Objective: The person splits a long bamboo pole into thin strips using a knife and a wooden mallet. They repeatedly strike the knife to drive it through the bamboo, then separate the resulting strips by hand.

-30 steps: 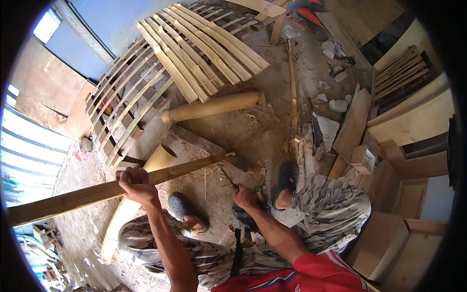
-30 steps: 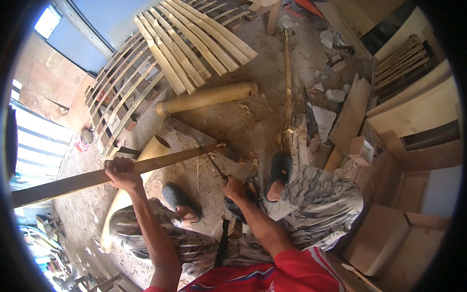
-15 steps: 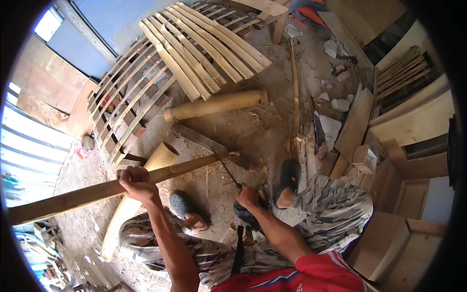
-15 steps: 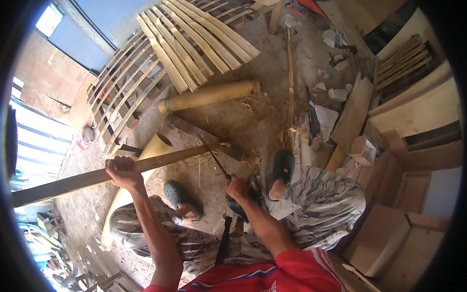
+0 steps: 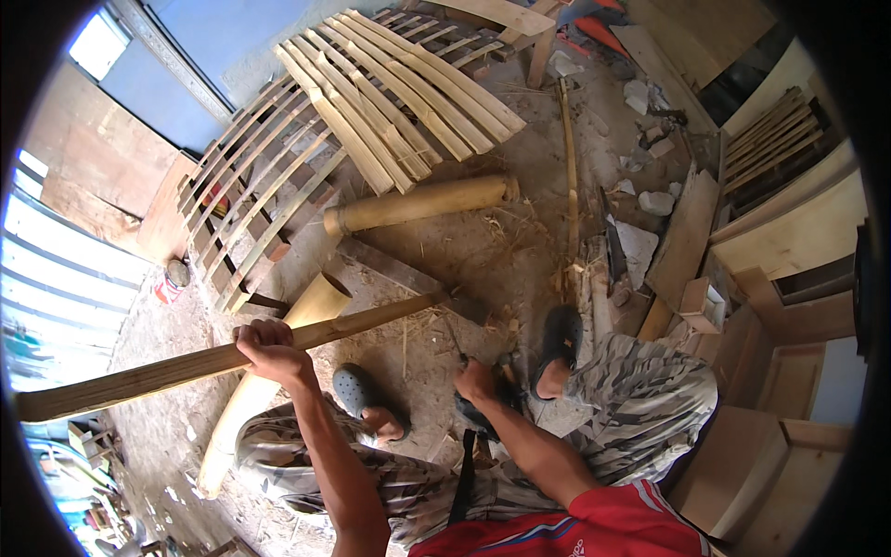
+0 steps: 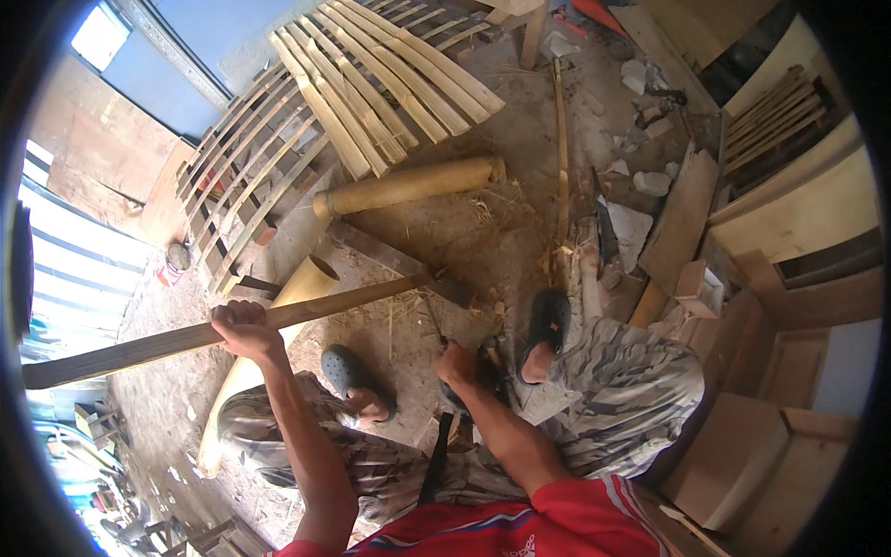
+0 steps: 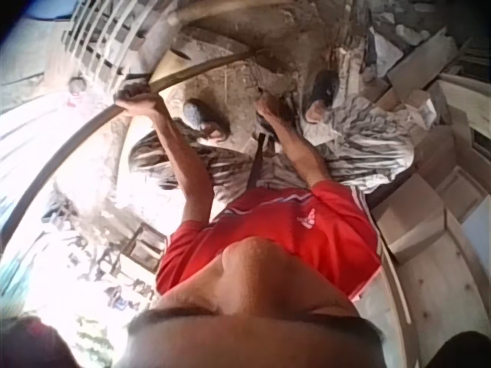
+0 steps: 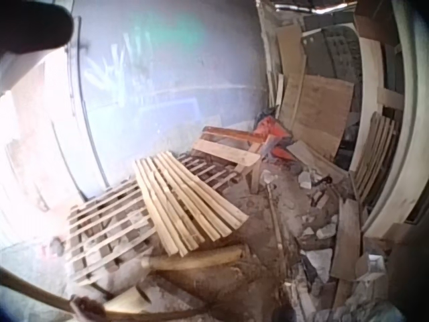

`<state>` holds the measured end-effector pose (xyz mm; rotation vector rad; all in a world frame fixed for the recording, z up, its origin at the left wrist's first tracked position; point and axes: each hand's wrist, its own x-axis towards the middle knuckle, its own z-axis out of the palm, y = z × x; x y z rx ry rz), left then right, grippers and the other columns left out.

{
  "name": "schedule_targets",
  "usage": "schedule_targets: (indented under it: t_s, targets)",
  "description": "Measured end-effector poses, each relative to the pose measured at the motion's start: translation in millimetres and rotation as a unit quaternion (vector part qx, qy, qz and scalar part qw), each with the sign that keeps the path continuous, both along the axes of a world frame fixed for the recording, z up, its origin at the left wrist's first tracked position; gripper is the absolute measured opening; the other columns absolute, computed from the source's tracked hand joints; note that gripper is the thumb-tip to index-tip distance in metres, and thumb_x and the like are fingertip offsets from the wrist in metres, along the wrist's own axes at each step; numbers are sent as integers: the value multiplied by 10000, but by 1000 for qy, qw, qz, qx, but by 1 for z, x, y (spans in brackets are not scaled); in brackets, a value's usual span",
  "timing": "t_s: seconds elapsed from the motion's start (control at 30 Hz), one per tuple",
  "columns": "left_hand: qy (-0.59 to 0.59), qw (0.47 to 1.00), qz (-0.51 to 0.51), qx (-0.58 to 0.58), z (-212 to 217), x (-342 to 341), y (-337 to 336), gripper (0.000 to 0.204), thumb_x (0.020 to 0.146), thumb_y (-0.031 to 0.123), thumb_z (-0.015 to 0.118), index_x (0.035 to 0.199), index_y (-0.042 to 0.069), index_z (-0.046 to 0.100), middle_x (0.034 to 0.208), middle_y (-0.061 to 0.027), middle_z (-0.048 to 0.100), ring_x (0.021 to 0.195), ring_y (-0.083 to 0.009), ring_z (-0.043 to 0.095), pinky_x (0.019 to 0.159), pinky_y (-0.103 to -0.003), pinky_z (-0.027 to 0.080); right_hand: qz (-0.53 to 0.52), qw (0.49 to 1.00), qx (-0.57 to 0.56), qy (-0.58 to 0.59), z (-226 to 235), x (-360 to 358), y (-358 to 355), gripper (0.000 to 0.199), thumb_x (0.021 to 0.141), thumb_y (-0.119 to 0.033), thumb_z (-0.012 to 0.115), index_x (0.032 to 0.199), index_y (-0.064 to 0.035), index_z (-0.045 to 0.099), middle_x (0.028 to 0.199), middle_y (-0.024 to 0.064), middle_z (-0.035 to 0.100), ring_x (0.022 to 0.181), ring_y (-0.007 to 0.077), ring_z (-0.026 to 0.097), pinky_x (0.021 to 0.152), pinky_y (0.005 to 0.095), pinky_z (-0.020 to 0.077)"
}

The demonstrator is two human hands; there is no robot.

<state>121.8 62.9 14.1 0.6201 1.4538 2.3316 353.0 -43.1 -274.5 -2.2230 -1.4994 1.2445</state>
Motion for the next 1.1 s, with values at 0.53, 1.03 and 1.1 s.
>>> schedule_targets:
  t_s: [0.53, 1.03, 1.1]
  targets:
    - [-35, 998, 42, -20, -10, -17, -9, 395, 930, 289, 454, 610, 159, 263, 514, 31, 231, 442, -91, 205, 423, -275, 208, 92, 988, 122, -1, 46, -25, 14, 376, 822, -303, 653, 1064, -16, 648, 816, 206, 690, 756, 389, 672, 675, 478, 540]
    - [-59, 998, -9, -16, -10, -16, -8, 365, 914, 297, 461, 640, 154, 268, 533, 28, 208, 457, -93, 187, 432, -267, 202, 38, 998, 39, -44, 17, 16, 14, 358, 834, -327, 635, 1018, -23, 678, 917, 231, 693, 888, 418, 671, 778, 501, 536]
    - [-45, 999, -6, -12, -10, -15, -11, 352, 913, 294, 459, 648, 150, 277, 534, 28, 207, 457, -94, 190, 432, -266, 203, 9, 997, -66, -31, 12, 42, 11, 363, 820, -283, 625, 1045, -3, 672, 939, 250, 687, 918, 422, 665, 796, 507, 533]
